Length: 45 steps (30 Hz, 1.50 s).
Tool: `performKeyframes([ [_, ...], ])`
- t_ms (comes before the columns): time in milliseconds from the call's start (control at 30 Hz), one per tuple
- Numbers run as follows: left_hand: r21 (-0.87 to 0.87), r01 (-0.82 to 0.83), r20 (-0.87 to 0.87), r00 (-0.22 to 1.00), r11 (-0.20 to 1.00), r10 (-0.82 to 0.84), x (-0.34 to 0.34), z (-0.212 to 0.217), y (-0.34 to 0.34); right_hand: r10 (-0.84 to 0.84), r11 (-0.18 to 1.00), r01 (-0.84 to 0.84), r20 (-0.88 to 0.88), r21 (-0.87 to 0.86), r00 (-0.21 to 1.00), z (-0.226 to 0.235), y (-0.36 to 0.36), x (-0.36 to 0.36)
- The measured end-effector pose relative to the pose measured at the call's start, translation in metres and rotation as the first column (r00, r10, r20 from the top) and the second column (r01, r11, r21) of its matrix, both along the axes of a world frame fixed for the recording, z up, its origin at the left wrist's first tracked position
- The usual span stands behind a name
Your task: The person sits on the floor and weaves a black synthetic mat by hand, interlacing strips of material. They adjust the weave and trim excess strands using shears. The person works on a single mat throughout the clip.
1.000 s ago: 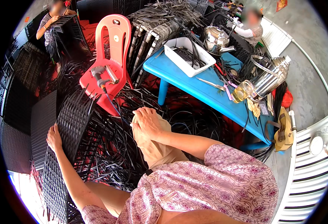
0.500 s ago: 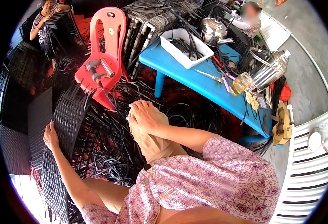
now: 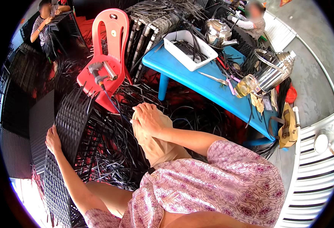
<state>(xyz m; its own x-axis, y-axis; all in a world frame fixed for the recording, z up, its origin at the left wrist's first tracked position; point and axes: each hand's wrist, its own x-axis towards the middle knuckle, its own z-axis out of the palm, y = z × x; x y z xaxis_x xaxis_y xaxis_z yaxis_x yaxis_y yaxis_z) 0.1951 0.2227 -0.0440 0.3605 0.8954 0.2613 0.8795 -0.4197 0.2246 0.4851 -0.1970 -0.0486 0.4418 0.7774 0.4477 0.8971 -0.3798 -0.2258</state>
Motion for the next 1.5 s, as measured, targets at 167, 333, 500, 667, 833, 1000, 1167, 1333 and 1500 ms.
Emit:
performKeyframes([
  [167,-0.005,0.010,-0.004,1.000,1.000,-0.010,-0.001,0.001,-0.002,0.003,1.000,-0.003,0.000,0.028,1.000,-0.003,-0.002,-0.003],
  [333,0.011,0.020,0.002,1.000,1.000,-0.020,0.002,0.001,-0.005,-0.006,1.000,0.006,0.009,0.005,1.000,0.002,0.001,0.001],
  [500,0.007,0.004,-0.010,1.000,1.000,-0.004,-0.003,-0.001,-0.001,0.002,1.000,-0.003,-0.031,-0.004,1.000,0.002,-0.001,-0.002],
  [667,-0.018,-0.022,-0.009,1.000,1.000,0.021,0.003,0.009,-0.010,0.002,1.000,-0.001,-0.025,0.017,1.000,0.003,-0.003,-0.001],
  [833,-0.010,-0.012,-0.004,1.000,1.000,0.012,0.003,0.009,-0.014,-0.004,1.000,0.004,-0.074,-0.004,0.997,0.003,-0.004,0.000],
  [1000,-0.007,-0.006,-0.007,1.000,1.000,0.005,0.002,0.008,-0.013,-0.010,1.000,0.008,-0.106,-0.022,0.994,0.004,-0.005,0.000],
  [1167,0.007,0.005,0.009,1.000,1.000,-0.005,0.004,0.008,-0.015,-0.029,0.999,0.029,-0.010,0.021,1.000,-0.001,-0.005,0.002],
  [1333,0.015,0.007,0.008,1.000,1.000,-0.007,0.002,0.007,-0.015,-0.022,0.999,0.023,-0.018,0.026,1.000,-0.001,-0.006,0.002],
  [1500,0.022,0.000,0.005,1.000,1.000,0.000,0.002,0.007,-0.017,-0.028,1.000,0.028,-0.032,0.011,0.999,0.000,-0.006,0.001],
])
